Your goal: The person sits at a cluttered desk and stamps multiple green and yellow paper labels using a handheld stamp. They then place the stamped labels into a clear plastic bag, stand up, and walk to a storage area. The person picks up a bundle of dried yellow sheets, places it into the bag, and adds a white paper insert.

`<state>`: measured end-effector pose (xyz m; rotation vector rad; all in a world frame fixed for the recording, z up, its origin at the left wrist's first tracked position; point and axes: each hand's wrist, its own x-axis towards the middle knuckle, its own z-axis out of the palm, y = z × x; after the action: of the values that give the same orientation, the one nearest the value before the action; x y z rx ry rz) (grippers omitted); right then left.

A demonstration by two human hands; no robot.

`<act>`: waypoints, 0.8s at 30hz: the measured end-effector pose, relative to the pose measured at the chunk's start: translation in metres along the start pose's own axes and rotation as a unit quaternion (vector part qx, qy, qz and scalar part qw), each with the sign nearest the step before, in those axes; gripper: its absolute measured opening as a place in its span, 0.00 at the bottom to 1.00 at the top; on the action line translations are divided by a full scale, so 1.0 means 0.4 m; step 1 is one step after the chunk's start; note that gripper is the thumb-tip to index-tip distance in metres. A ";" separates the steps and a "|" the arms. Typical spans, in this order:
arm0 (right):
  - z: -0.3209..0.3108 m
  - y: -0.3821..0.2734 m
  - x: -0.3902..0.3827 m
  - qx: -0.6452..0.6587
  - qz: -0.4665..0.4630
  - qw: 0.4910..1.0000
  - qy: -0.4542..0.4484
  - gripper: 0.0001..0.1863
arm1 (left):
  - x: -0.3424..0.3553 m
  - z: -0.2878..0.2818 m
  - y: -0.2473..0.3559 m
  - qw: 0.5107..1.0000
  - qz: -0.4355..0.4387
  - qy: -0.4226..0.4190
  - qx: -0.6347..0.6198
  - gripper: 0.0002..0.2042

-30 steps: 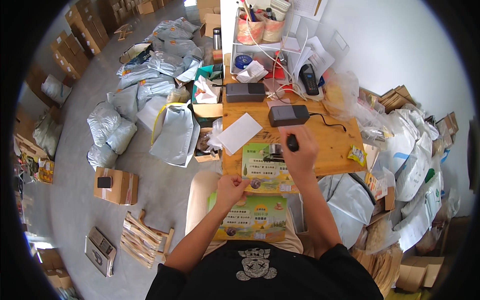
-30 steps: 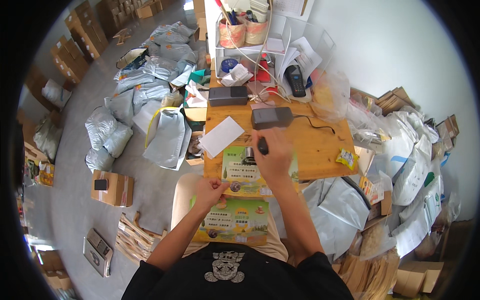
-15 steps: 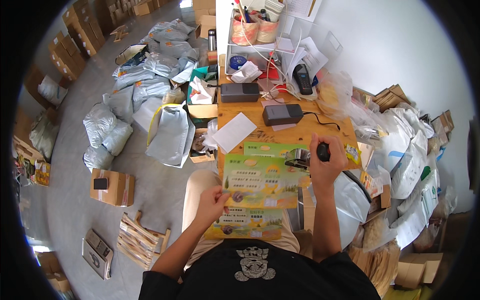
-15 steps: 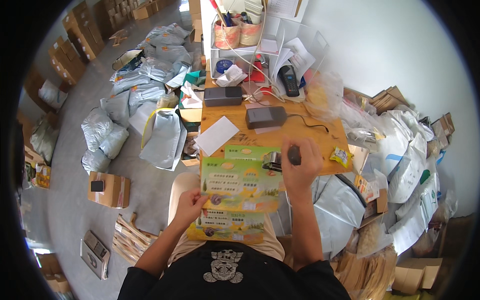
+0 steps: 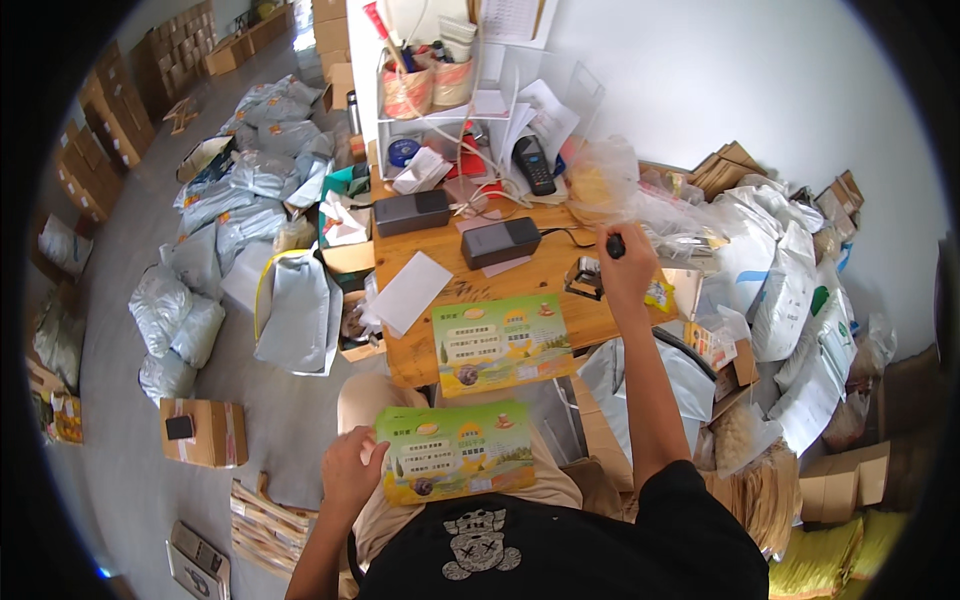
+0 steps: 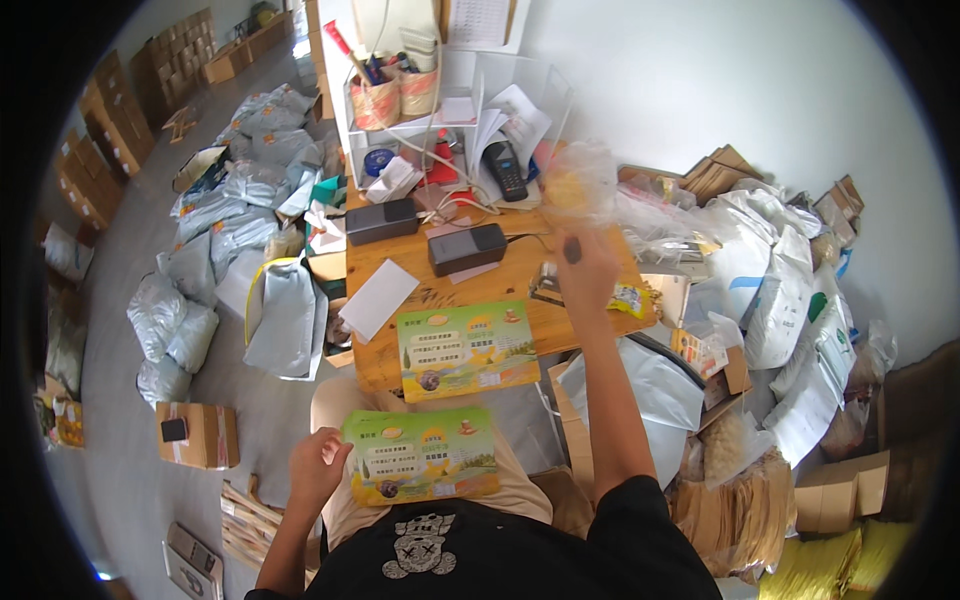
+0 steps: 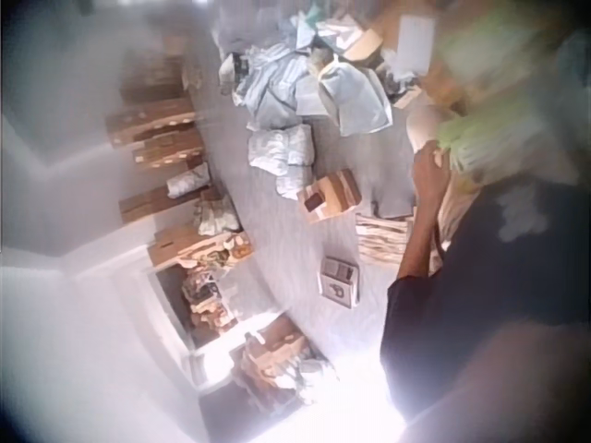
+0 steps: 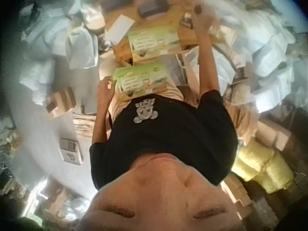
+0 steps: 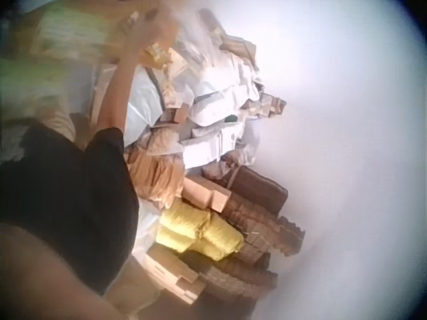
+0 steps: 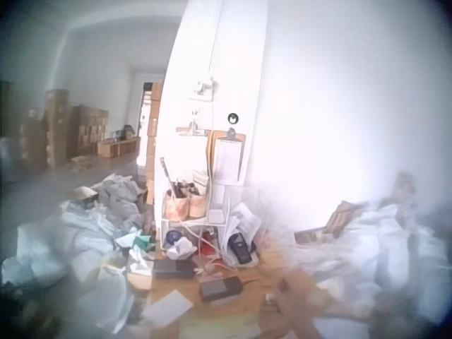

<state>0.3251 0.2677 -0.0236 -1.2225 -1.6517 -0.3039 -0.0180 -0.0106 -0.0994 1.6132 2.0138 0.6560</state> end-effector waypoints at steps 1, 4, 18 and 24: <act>0.007 0.020 0.011 0.008 0.004 1.000 -0.005 0.09 | 0.017 0.000 0.016 0.997 0.071 0.030 0.016 0.16; 0.034 0.083 0.019 -0.011 0.025 0.999 -0.034 0.09 | 0.064 0.038 0.028 0.982 0.184 0.033 0.038 0.21; -0.077 0.169 -0.094 -0.096 0.045 0.993 -0.042 0.34 | 0.116 0.079 0.027 0.979 0.193 -0.058 0.014 0.21; -0.129 0.375 -0.211 -0.222 0.165 0.931 -0.239 0.28 | 0.144 0.105 0.051 0.984 0.165 -0.022 -0.061 0.15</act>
<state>0.4751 0.2526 -0.1208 -2.0168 -1.7938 -0.1800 0.0128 0.0528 -0.1228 1.8847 1.6543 0.8372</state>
